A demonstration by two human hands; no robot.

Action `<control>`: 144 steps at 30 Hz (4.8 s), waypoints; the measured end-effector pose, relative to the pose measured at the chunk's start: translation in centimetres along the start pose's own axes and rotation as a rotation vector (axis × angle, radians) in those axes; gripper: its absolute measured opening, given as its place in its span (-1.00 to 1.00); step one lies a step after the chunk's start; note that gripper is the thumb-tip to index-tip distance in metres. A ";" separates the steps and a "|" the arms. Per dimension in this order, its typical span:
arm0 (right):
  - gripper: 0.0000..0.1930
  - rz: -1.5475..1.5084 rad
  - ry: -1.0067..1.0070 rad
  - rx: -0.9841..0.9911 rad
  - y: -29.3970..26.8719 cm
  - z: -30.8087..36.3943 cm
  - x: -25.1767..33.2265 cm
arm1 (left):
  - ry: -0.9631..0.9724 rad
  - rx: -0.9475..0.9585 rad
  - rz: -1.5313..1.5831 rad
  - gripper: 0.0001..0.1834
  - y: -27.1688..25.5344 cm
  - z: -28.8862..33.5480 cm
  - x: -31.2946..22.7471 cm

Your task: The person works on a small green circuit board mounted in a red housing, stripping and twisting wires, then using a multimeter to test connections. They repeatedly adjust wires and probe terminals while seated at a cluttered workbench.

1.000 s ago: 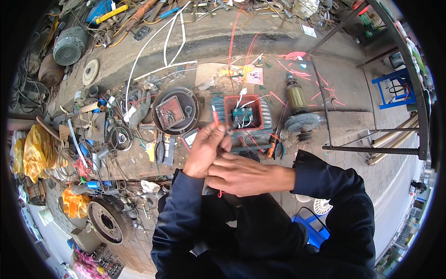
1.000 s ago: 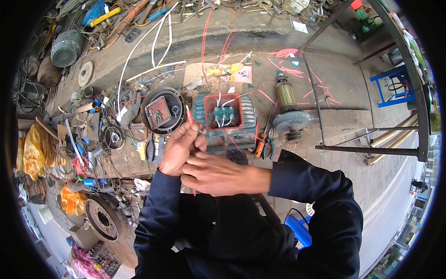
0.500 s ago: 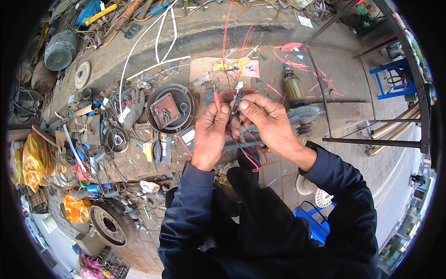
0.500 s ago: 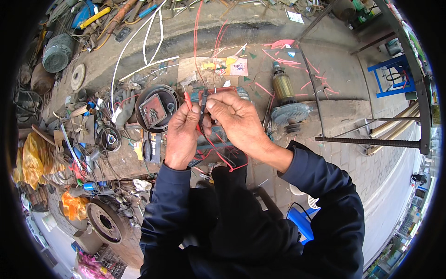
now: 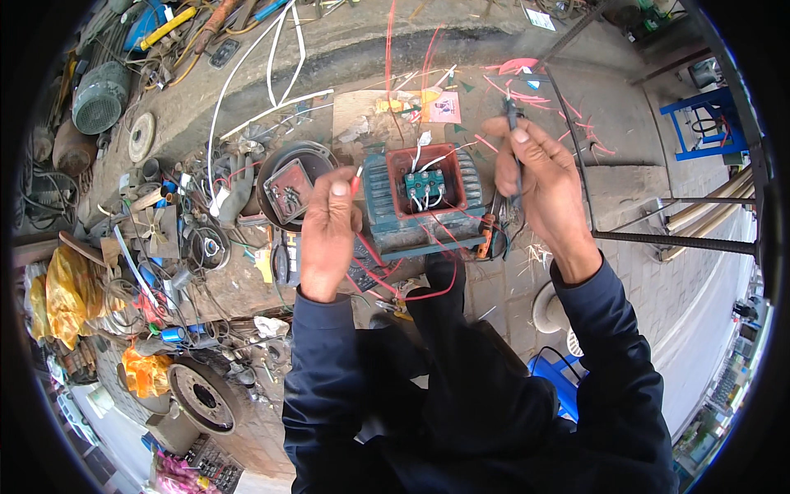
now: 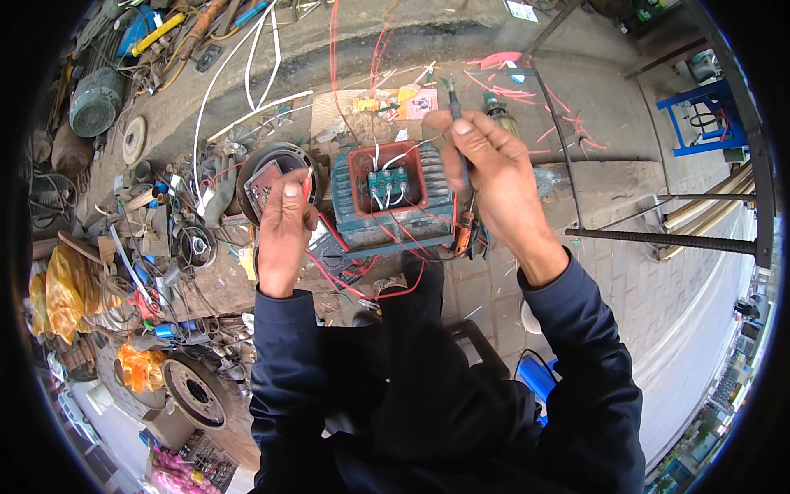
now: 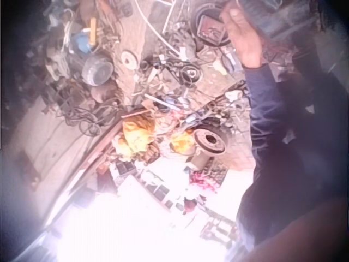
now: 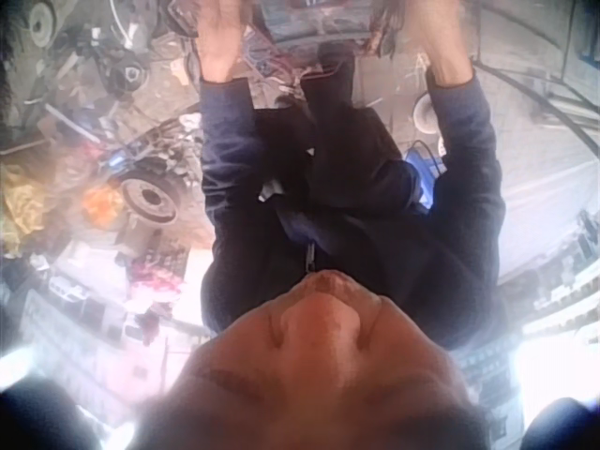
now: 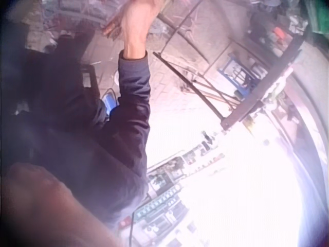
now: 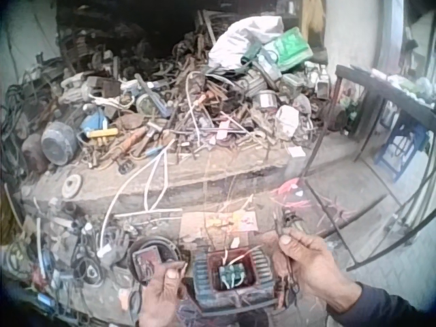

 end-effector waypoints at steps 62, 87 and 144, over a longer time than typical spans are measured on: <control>-0.74 0.310 0.253 0.001 -0.1 -4.3 -8.2 | 0.243 0.129 -0.789 -0.76 5.4 0.5 0.1; -0.78 0.191 0.310 0.071 0.2 -4.3 -7.1 | 0.253 0.121 -0.810 -0.79 5.3 0.4 0.1; -0.72 0.996 -0.086 0.113 5.5 -5.2 -5.2 | 0.275 0.128 -0.753 -0.73 5.5 0.6 0.1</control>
Point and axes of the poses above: each hand's wrist, its own z-axis away from the middle knuckle, its own y-axis out of the palm, x = y × z, the point moved 2 cm from there along -z, towards the middle knuckle, and after that the axes turned 9 degrees about z, right-handed, at the moved point
